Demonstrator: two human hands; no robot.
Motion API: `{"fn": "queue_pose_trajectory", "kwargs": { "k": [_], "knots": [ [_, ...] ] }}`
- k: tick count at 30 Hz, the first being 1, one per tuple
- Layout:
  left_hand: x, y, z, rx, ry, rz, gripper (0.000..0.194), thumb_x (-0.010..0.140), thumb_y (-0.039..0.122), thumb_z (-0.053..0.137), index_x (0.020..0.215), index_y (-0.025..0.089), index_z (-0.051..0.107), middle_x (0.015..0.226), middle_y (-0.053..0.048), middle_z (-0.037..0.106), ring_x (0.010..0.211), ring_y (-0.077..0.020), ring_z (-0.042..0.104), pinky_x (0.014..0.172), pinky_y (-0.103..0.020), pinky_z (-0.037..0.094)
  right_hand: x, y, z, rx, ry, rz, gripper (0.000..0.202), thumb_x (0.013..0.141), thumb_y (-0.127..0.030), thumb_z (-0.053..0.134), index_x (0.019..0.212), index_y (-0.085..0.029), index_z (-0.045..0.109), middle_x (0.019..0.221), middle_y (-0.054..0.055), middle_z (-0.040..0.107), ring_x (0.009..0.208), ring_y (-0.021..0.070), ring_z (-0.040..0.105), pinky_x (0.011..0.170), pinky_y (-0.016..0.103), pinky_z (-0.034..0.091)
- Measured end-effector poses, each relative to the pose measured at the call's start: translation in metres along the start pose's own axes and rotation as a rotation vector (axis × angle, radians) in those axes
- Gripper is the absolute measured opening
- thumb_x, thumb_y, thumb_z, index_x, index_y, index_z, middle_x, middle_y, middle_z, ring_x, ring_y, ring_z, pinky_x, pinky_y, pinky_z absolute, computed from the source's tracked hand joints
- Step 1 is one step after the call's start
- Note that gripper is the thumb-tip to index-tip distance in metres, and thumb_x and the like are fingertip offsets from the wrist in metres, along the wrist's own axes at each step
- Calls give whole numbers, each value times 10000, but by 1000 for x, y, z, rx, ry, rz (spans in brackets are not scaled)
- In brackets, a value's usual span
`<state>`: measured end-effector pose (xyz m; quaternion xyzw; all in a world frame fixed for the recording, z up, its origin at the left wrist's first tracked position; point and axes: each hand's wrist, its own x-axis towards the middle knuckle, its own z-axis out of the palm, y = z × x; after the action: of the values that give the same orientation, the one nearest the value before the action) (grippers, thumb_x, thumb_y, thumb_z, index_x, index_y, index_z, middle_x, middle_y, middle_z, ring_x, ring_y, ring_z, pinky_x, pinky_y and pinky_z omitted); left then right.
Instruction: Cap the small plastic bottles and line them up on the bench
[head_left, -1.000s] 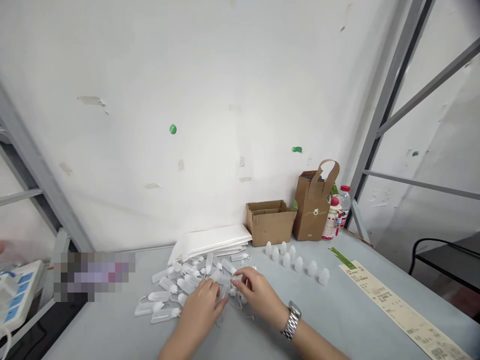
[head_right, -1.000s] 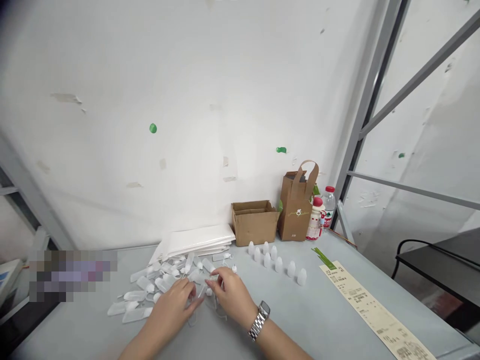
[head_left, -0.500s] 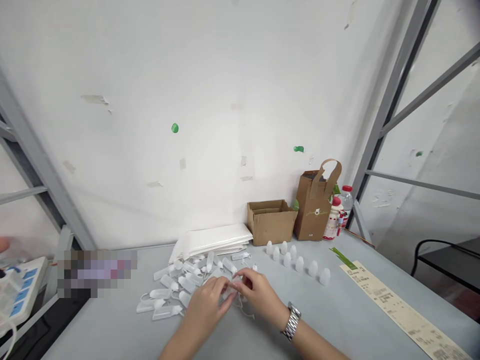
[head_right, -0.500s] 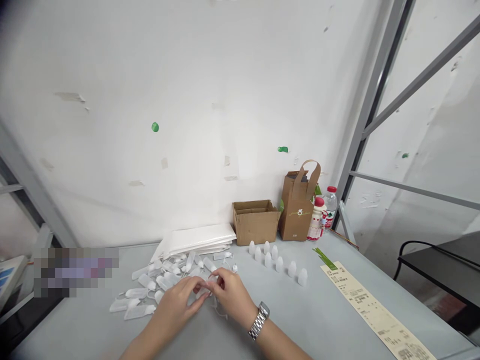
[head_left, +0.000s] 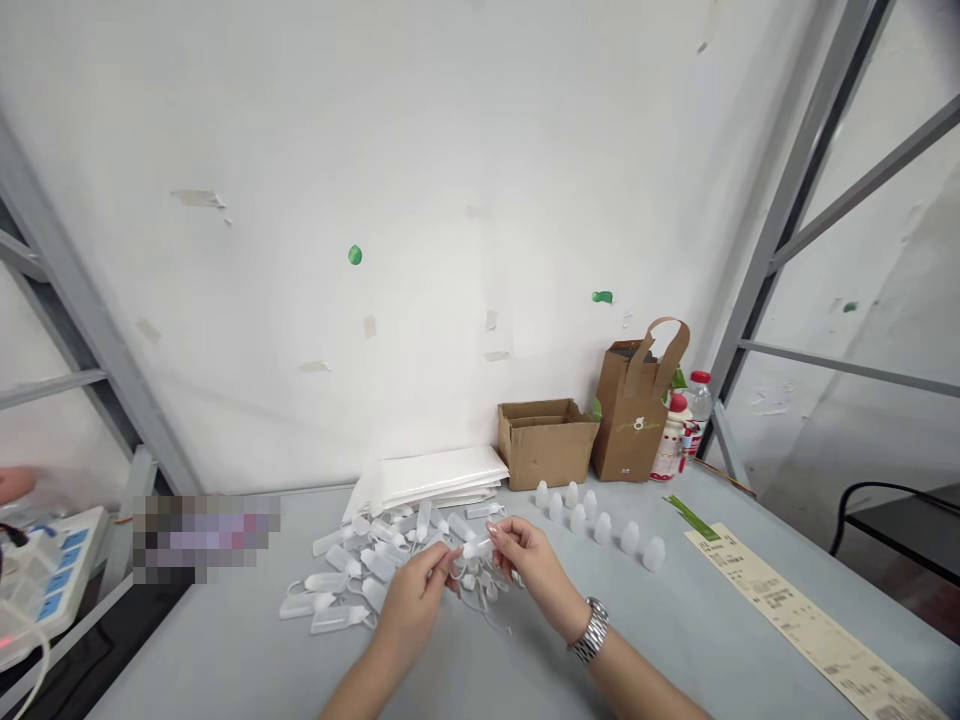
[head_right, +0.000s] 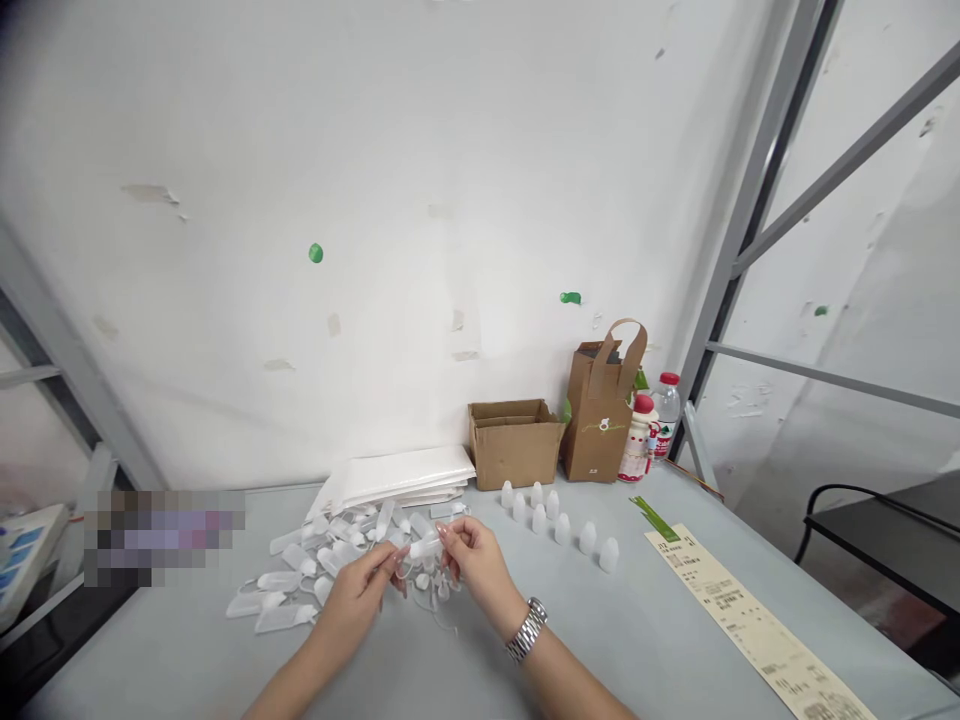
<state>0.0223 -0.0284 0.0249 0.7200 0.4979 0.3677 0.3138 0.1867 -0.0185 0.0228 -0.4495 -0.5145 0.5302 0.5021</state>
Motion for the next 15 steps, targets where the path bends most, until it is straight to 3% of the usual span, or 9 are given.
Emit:
{"fn": "queue_pose_trajectory", "kwargs": {
  "k": [7, 15],
  "knots": [
    [3, 1, 4, -227, 194, -127, 451, 804, 545, 340, 598, 184, 515, 589, 9, 581, 452, -112, 411, 475, -232, 357, -2, 5, 11, 54, 37, -97, 441, 647, -601, 586, 720, -179, 478, 514, -57, 489, 417, 72, 417, 433, 210, 331],
    [1, 3, 4, -247, 259, -189, 453, 769, 576, 381, 607, 185, 541, 583, 10, 602, 435, -110, 394, 461, -236, 353, -4, 9, 15, 66, 76, -99, 467, 633, -629, 579, 731, -181, 488, 519, -50, 495, 411, 75, 419, 432, 212, 334]
  ]
}}
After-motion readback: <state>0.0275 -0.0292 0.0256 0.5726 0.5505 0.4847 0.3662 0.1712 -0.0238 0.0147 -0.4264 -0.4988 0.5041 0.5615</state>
